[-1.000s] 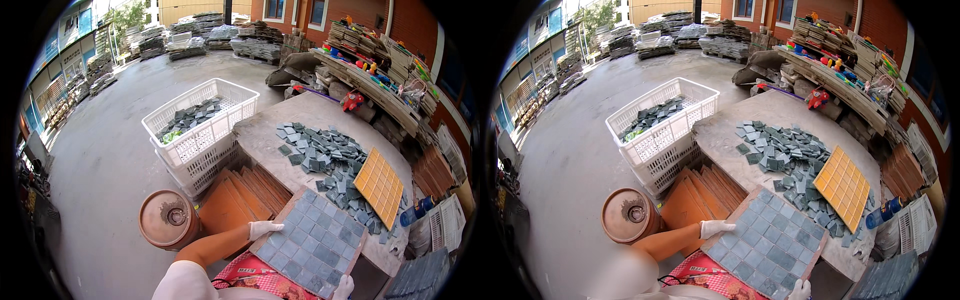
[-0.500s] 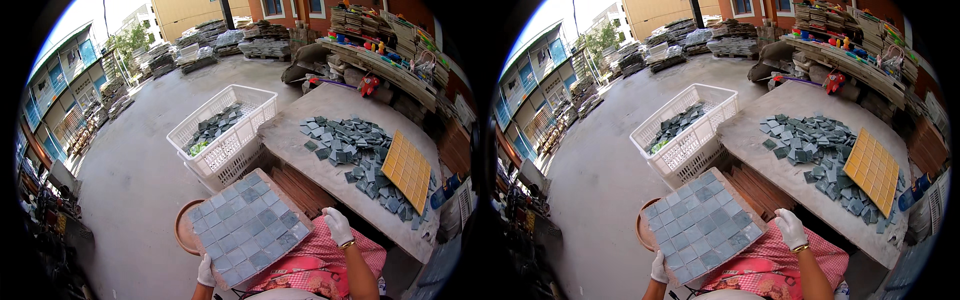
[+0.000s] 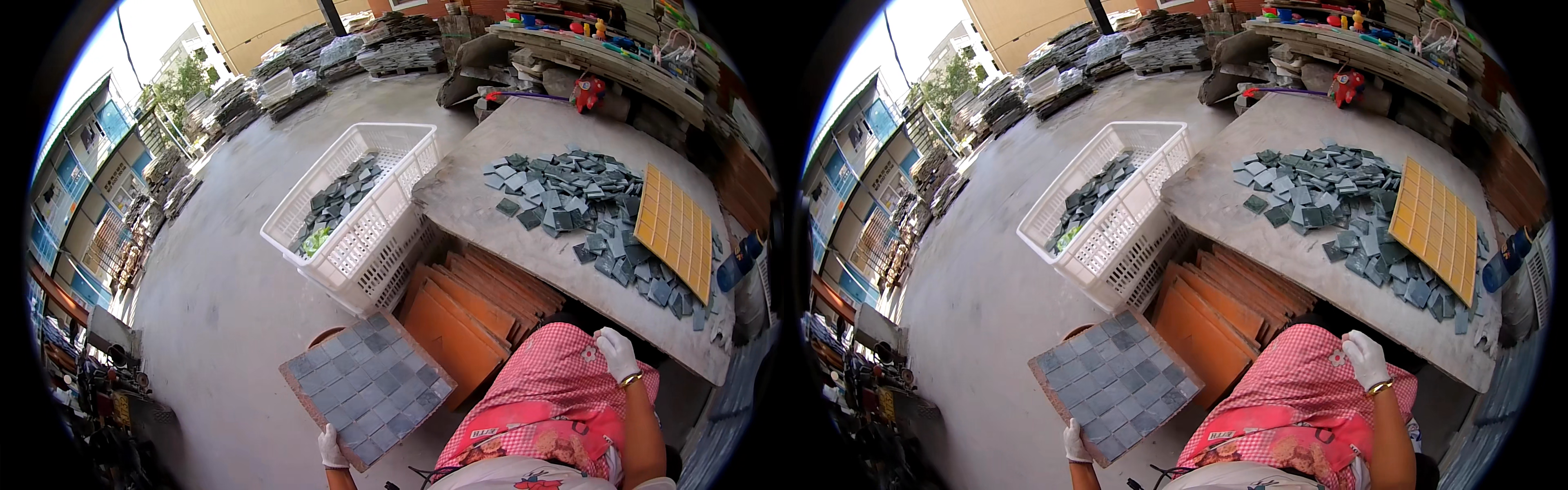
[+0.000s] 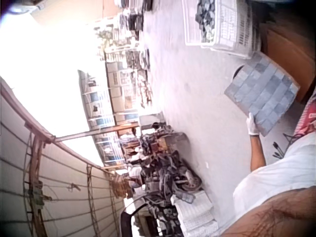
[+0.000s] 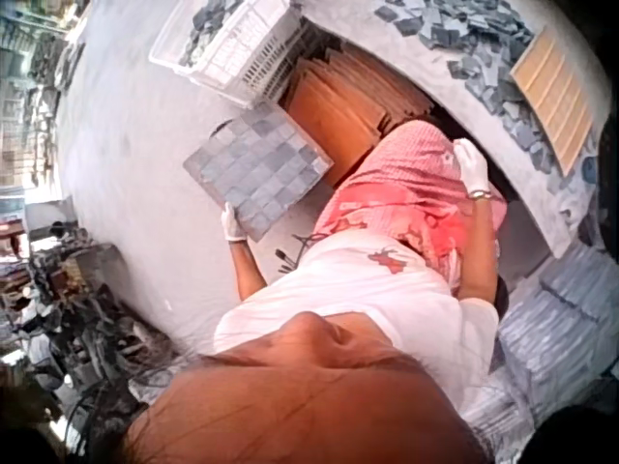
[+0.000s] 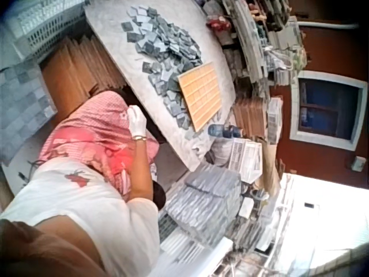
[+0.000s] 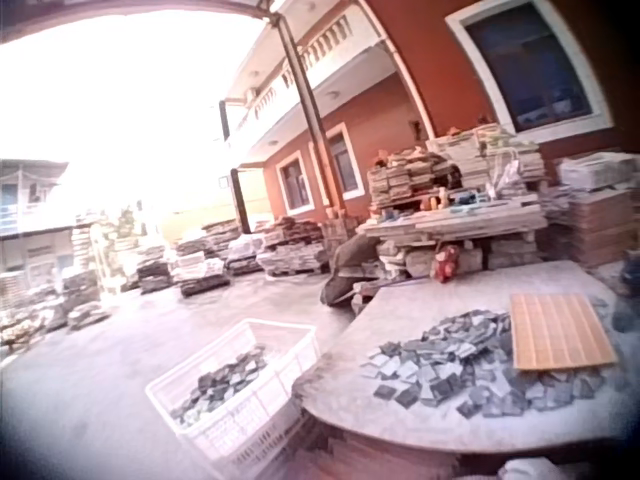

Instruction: The person places small square tiles one by one into a yellow grid frame to form a tiled sheet. They wear gloves, pick tiles from a pile on the table, and arrange them in rows. After completing one sheet, they flip it over and set it aside, then begin a new sheet.

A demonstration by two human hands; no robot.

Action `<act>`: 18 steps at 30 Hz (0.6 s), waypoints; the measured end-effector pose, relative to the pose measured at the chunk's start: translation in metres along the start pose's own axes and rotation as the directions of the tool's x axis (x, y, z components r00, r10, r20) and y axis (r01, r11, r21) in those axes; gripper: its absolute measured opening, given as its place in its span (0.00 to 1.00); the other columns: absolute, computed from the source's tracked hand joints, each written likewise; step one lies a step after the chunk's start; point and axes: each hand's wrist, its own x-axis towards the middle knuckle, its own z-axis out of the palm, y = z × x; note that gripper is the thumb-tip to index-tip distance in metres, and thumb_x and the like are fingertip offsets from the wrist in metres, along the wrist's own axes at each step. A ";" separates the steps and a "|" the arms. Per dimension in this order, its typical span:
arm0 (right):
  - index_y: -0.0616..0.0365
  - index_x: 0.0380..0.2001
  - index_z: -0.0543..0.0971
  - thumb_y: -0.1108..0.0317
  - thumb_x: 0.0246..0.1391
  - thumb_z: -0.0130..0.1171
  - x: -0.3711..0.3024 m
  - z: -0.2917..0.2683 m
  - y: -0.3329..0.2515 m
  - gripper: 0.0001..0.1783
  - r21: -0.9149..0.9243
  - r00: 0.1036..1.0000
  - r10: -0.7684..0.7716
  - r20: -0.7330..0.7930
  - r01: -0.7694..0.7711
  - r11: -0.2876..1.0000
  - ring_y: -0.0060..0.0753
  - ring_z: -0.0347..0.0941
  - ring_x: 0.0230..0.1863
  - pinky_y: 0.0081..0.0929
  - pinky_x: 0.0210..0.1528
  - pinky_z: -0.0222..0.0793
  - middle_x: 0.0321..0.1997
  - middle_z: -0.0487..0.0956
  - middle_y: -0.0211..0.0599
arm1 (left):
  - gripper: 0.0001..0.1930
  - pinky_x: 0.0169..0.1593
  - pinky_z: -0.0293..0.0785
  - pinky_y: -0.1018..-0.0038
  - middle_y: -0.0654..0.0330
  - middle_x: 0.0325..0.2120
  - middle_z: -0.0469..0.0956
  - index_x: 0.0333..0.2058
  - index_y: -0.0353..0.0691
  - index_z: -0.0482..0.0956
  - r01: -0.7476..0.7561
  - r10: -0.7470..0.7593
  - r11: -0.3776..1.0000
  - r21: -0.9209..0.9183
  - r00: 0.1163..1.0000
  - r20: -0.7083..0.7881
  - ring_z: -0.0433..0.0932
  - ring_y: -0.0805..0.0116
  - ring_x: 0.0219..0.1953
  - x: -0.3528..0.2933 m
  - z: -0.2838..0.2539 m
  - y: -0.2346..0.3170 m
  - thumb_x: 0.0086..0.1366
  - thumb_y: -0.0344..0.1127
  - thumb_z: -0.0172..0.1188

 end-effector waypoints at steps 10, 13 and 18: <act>0.65 0.33 0.74 0.62 0.54 0.49 0.001 -0.011 0.060 0.14 0.041 0.987 0.118 -0.107 -0.114 0.993 0.34 0.71 0.26 0.30 0.32 0.66 0.24 0.73 0.42 | 0.22 0.52 0.70 0.67 0.56 0.46 0.74 0.49 0.30 0.70 0.055 -0.042 0.954 -0.293 0.998 0.051 0.74 0.65 0.47 -0.025 0.011 -0.022 0.69 0.46 0.46; 0.65 0.32 0.74 0.62 0.54 0.49 0.003 -0.009 0.058 0.14 0.065 0.983 0.141 -0.114 -0.134 0.989 0.31 0.70 0.25 0.28 0.31 0.65 0.23 0.73 0.40 | 0.24 0.56 0.68 0.65 0.54 0.51 0.72 0.54 0.30 0.65 0.044 -0.028 0.922 -0.385 0.998 0.048 0.72 0.61 0.51 -0.023 -0.010 -0.024 0.70 0.46 0.43; 0.63 0.32 0.74 0.60 0.56 0.50 -0.003 -0.013 0.070 0.14 0.186 0.960 0.268 -0.084 -0.249 0.950 0.23 0.70 0.26 0.21 0.27 0.64 0.26 0.75 0.33 | 0.25 0.58 0.66 0.64 0.53 0.54 0.69 0.57 0.33 0.62 -0.018 0.026 0.899 -0.438 1.000 0.011 0.70 0.59 0.54 -0.004 -0.031 -0.028 0.70 0.46 0.42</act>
